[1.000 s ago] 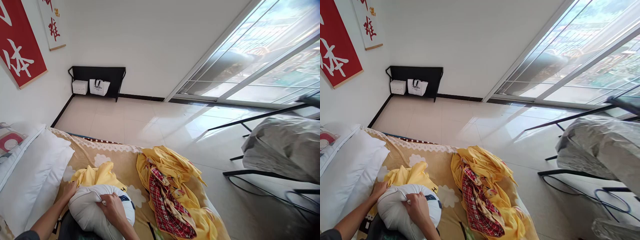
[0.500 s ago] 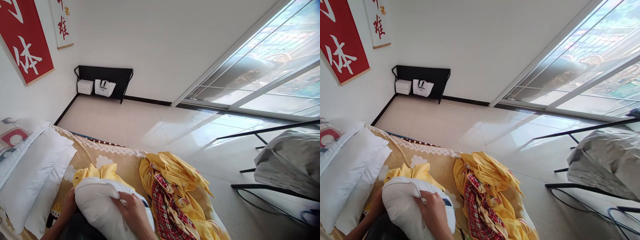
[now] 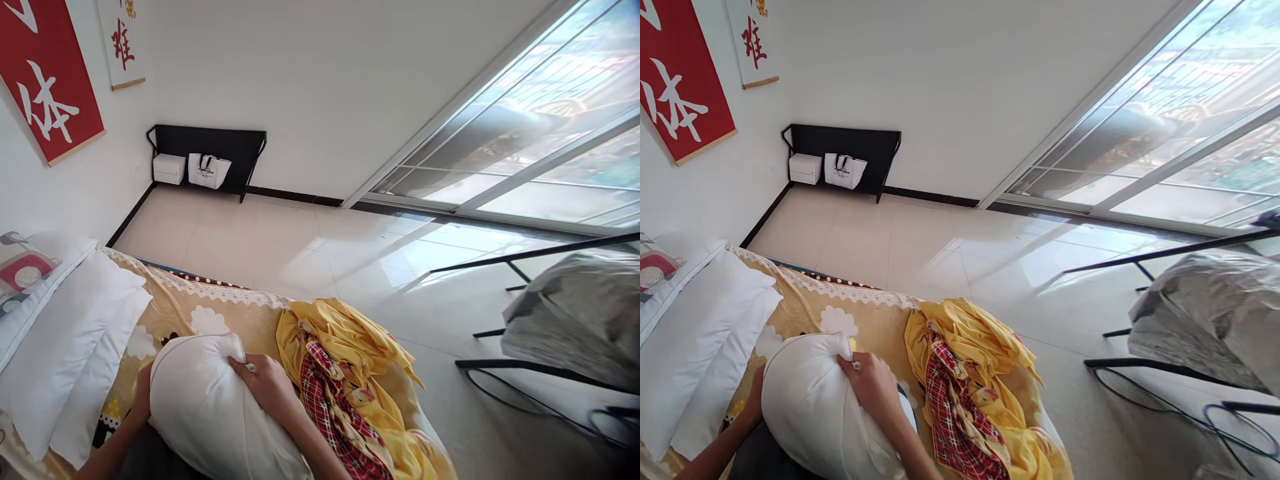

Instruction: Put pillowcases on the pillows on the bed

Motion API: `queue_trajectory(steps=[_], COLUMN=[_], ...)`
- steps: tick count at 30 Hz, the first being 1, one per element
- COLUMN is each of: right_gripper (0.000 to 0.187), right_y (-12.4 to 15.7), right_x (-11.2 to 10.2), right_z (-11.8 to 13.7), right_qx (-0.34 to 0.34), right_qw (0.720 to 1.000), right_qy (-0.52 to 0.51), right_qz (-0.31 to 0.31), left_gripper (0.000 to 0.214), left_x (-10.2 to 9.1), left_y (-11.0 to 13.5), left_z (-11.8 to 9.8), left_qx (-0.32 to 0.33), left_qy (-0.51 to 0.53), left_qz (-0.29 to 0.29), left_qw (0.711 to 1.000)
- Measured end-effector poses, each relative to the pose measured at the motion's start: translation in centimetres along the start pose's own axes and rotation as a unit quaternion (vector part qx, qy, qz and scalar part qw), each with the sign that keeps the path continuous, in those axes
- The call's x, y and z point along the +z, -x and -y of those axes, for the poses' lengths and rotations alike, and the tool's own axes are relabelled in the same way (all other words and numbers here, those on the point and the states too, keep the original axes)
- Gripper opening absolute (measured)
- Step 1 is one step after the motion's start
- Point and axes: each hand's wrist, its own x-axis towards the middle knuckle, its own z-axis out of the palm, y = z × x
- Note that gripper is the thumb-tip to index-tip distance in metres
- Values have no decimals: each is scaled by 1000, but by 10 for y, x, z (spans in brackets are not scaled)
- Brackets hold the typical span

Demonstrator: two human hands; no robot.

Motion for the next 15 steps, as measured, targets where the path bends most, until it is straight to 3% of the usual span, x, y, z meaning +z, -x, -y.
queue_trajectory(steps=[3,6,11,15], right_gripper=[47,50,43,41], right_y=[-10,-22,-54,-66], right_x=[-7,-13,-9,-1], right_z=[-29,-45,-44,-33], right_qx=[-19,-8,61,63], right_qw=[998,993,990,991], right_qy=[-65,-105,-86,-81], right_qz=[-13,-52,-92,-83], left_gripper=[46,42,38,31], left_x=[-4,-9,4,19], left_y=[-16,-16,1,-14], left_z=[-2,7,22,11], left_qx=[-30,-59,-81,-66], left_qy=[-1,-42,-155,-192], left_qz=[-47,-63,7,65], left_qw=[998,995,985,977])
